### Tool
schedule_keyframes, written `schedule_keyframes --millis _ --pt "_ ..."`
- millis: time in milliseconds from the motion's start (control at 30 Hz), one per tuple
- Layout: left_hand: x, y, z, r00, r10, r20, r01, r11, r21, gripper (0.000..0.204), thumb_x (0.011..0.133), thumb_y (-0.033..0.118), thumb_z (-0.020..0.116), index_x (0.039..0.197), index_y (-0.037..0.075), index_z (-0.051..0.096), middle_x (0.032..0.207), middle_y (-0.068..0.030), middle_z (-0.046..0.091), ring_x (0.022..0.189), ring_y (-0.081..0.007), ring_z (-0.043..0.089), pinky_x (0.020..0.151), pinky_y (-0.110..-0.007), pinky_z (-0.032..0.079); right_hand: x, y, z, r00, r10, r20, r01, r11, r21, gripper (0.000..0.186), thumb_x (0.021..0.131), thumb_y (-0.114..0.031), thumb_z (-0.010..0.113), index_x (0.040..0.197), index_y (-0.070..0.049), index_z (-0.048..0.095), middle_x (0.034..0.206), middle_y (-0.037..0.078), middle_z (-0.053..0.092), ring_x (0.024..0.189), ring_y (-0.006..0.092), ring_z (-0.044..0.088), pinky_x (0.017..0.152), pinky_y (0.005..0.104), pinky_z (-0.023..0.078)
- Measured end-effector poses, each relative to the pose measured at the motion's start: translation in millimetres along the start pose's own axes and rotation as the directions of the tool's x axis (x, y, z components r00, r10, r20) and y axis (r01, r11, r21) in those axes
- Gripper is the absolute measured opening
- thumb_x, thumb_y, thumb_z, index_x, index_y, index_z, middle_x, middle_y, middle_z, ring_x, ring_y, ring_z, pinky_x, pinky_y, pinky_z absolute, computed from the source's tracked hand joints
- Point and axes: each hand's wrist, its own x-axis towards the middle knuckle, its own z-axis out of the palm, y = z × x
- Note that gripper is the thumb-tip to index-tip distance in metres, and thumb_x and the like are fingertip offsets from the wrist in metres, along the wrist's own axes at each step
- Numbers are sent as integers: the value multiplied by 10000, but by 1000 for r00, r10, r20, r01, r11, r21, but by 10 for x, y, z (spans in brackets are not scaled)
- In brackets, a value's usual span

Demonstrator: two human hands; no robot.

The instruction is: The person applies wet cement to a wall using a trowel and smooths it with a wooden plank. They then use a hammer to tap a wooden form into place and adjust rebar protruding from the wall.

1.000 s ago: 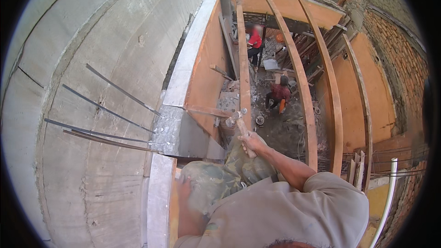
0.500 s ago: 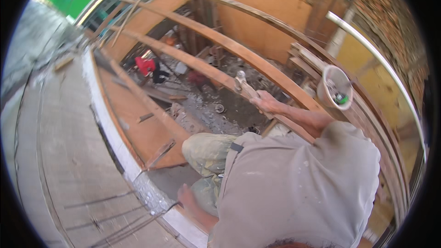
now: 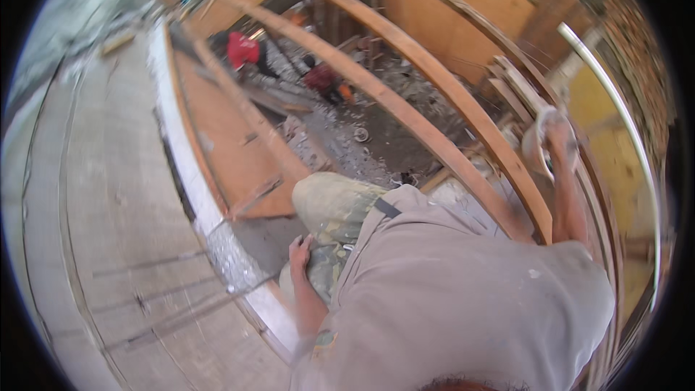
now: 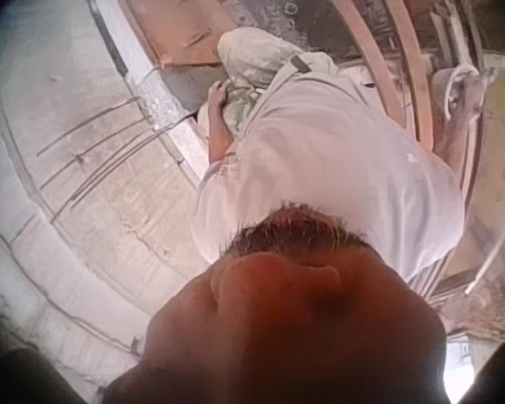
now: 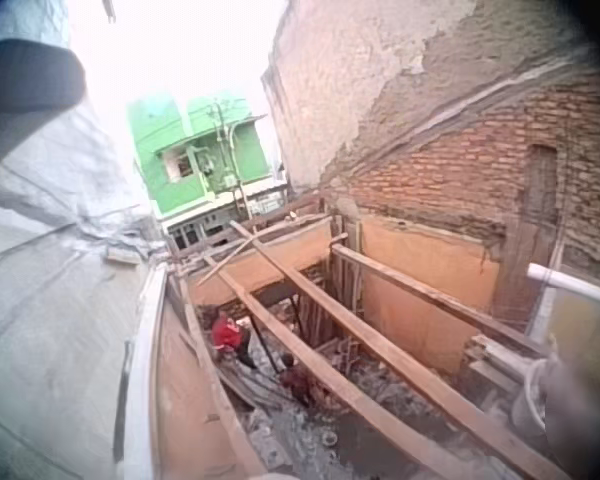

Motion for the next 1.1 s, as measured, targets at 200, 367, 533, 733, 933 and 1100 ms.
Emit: schedule_keyframes --millis 200,367,533,733,933,1100 --pt "-541 78 -299 953 113 -283 -71 985 154 705 838 472 693 1291 -55 576 1309 -267 584 1256 -384 532 1075 -419 409 190 296 549 931 -14 365 -146 902 406 355 892 -260 628 1052 56 648 804 216 671 734 310 679 623 409 539" --pt "-1284 -238 -302 648 -57 -760 -1 997 -76 701 841 353 717 1375 -40 491 1412 -247 507 1336 -374 461 1119 -437 363 66 -291 692 929 -127 347 164 983 -79 374 902 -263 624 1076 68 635 845 236 668 772 330 674 666 412 533" --pt "-2008 -1266 -303 393 -470 -790 288 879 -380 836 796 357 757 1436 -48 402 1494 -274 393 1391 -395 386 1165 -403 315 48 -742 798 890 -211 403 336 903 -269 392 913 -266 621 1100 79 622 887 256 666 811 349 669 709 416 527" --pt "-2596 -2086 -300 277 -837 -473 755 494 -432 1098 794 495 739 1578 88 87 1649 -162 35 1525 -328 40 1195 -577 169 -194 -1668 1156 777 -363 514 573 746 -340 415 925 -269 618 1130 92 607 937 280 663 857 372 662 761 420 520" --pt "-2622 -2312 -398 293 -845 -448 751 493 -440 1147 798 619 682 1586 110 22 1654 -147 -47 1526 -328 -37 1178 -630 117 -1220 -3162 2362 328 -682 653 821 548 160 419 937 -232 634 1197 93 580 1001 267 666 897 394 625 803 467 484" --pt "-2596 -2566 -183 227 -835 -501 732 485 -478 1182 784 710 635 1586 108 9 1651 -152 -77 1520 -347 -79 1165 -651 117 -3322 -4171 2530 -190 -725 662 815 259 518 519 938 -323 625 1308 27 532 1237 283 561 1175 419 525 998 464 428"
